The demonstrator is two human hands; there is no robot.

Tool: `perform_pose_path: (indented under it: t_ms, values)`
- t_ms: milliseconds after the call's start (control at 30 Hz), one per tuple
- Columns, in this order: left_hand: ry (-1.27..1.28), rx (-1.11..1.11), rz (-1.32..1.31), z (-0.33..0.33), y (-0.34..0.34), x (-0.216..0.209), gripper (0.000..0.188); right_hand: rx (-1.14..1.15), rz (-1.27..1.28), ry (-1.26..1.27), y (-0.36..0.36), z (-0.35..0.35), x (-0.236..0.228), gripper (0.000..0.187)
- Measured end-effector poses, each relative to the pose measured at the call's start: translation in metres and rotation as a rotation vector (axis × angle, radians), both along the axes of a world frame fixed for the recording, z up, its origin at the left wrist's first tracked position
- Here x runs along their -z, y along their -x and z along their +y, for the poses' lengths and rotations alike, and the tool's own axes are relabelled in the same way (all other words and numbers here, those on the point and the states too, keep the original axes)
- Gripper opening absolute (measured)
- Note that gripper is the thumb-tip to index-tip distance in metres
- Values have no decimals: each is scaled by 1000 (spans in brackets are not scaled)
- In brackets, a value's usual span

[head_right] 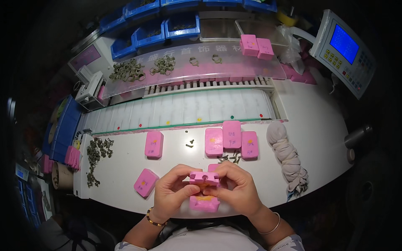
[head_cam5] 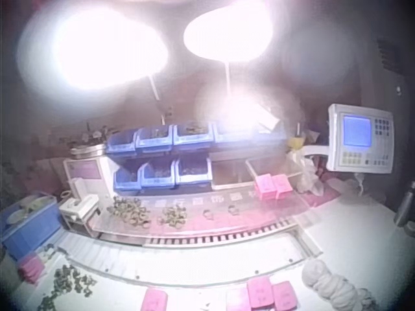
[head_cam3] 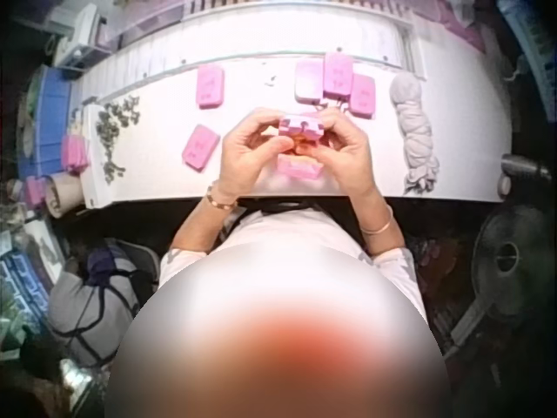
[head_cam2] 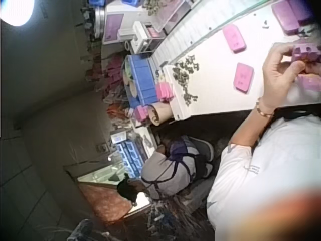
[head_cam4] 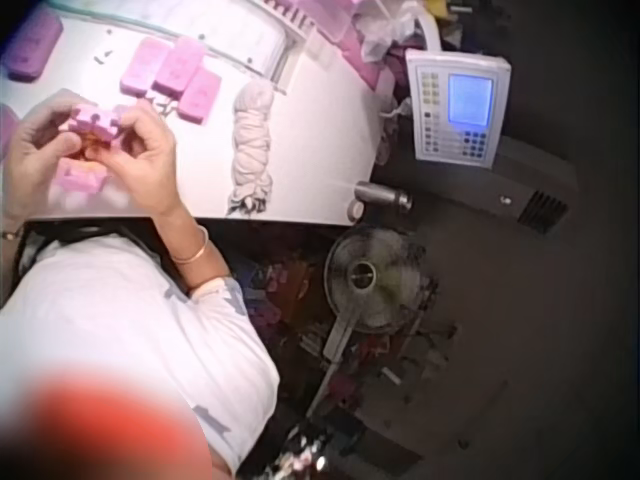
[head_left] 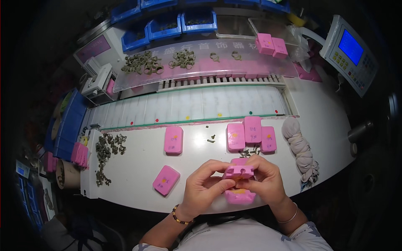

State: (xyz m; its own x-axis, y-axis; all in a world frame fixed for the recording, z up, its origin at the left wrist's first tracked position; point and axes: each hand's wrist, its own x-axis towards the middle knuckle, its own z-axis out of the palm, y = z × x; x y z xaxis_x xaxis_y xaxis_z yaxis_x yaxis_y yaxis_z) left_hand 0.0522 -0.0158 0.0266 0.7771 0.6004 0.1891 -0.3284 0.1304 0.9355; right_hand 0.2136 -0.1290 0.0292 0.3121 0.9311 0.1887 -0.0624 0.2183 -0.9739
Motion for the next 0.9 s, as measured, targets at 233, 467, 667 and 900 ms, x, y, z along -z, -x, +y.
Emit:
perform_pose_path:
  t_ms: [233, 467, 667, 900]
  values:
    - [246, -90, 155, -3, 2, 3, 23, -95, 325, 222, 2, -1, 3, 27]
    - [-69, -225, 179, -3, -3, 4, 40, 8, 252, 148, 21, 12, -12, 40]
    - [-384, -224, 178, -12, 1, -3, 41, 138, -402, -40, 16, 10, -12, 33]
    - [-99, 90, 12, 11, 13, 1, 36, 87, -650, -161, -7, 12, -24, 30]
